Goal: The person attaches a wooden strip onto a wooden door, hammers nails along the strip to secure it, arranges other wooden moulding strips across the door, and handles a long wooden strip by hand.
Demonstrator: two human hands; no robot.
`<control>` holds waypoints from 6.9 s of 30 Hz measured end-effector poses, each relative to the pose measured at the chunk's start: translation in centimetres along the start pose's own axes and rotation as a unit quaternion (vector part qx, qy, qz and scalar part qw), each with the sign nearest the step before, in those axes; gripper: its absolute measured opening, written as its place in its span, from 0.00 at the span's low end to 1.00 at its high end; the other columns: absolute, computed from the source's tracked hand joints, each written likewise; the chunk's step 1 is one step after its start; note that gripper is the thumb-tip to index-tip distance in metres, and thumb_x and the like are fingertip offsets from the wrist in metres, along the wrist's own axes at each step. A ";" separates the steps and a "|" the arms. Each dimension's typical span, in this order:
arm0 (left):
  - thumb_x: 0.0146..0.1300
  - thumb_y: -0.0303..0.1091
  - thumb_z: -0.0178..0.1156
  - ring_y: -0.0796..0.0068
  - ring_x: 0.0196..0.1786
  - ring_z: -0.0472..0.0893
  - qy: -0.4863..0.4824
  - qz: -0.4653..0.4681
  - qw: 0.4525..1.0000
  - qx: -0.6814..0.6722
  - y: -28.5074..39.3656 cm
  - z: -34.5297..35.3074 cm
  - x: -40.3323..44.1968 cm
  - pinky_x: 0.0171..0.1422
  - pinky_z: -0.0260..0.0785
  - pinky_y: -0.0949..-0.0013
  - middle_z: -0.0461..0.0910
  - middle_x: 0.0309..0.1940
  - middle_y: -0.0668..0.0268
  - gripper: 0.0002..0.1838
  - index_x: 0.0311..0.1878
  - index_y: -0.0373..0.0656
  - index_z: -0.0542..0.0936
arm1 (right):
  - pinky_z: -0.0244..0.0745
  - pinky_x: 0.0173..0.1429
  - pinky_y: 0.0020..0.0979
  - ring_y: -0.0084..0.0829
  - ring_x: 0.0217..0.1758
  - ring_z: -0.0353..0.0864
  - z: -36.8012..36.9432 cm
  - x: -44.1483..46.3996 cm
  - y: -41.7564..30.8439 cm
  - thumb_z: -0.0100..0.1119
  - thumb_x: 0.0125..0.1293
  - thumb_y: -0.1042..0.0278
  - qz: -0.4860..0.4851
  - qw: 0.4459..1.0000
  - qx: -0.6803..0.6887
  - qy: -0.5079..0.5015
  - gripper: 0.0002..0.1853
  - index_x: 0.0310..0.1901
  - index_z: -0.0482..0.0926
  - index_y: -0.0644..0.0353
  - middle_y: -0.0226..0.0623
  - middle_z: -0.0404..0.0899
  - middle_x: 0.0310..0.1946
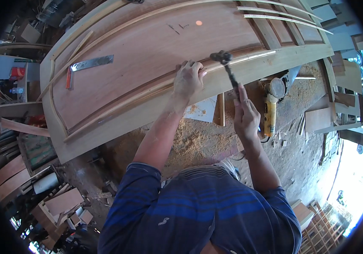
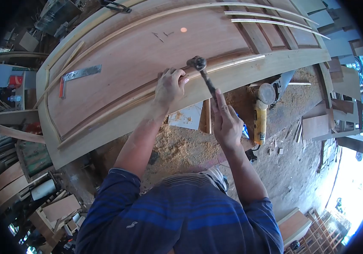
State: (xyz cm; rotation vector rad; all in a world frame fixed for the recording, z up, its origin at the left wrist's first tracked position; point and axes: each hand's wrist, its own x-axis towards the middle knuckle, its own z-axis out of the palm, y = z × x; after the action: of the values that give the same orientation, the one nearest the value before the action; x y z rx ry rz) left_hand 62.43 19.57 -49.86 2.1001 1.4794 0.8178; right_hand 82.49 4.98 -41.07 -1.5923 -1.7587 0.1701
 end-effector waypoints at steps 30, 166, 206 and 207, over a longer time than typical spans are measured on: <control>0.74 0.41 0.70 0.50 0.57 0.85 0.020 0.037 0.999 0.001 -0.3 0.1 0.0 0.67 0.71 0.44 0.89 0.48 0.59 0.10 0.50 0.46 0.87 | 0.79 0.31 0.46 0.41 0.24 0.80 0.5 -0.3 0.9 0.65 0.82 0.66 0.027 0.997 -0.059 -0.043 0.33 0.85 0.73 0.34 0.37 0.78 0.26; 0.69 0.35 0.75 0.56 0.53 0.86 0.086 -0.071 0.991 0.074 -7.7 -13.6 -11.5 0.70 0.71 0.49 0.88 0.43 0.66 0.07 0.46 0.49 0.88 | 0.85 0.55 0.53 0.50 0.47 0.93 23.6 23.4 2.5 0.67 0.76 0.61 -0.031 0.991 -0.043 -0.119 0.10 0.46 0.93 0.55 0.48 0.93 0.44; 0.60 0.32 0.74 0.53 0.55 0.91 -0.001 -0.124 0.988 -0.092 -10.9 -14.7 -10.5 0.62 0.83 0.51 0.91 0.48 0.57 0.15 0.50 0.44 0.88 | 0.85 0.54 0.49 0.51 0.47 0.91 18.1 12.9 -11.7 0.65 0.71 0.75 -0.248 0.867 0.073 -0.426 0.09 0.50 0.86 0.60 0.47 0.90 0.45; 0.60 0.32 0.74 0.52 0.55 0.91 0.004 -0.117 0.989 -0.092 -11.0 -14.6 -10.5 0.62 0.83 0.51 0.91 0.48 0.57 0.15 0.51 0.44 0.88 | 0.85 0.52 0.49 0.51 0.46 0.91 18.0 12.8 -11.9 0.65 0.71 0.76 -0.256 0.866 0.061 -0.425 0.10 0.52 0.84 0.59 0.47 0.90 0.45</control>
State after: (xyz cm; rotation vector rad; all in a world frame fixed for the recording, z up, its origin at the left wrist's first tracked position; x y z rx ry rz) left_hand 42.28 13.55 -48.66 1.7535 1.5549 0.8382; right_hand 62.88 20.60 -41.89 -0.9269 -2.7060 0.7995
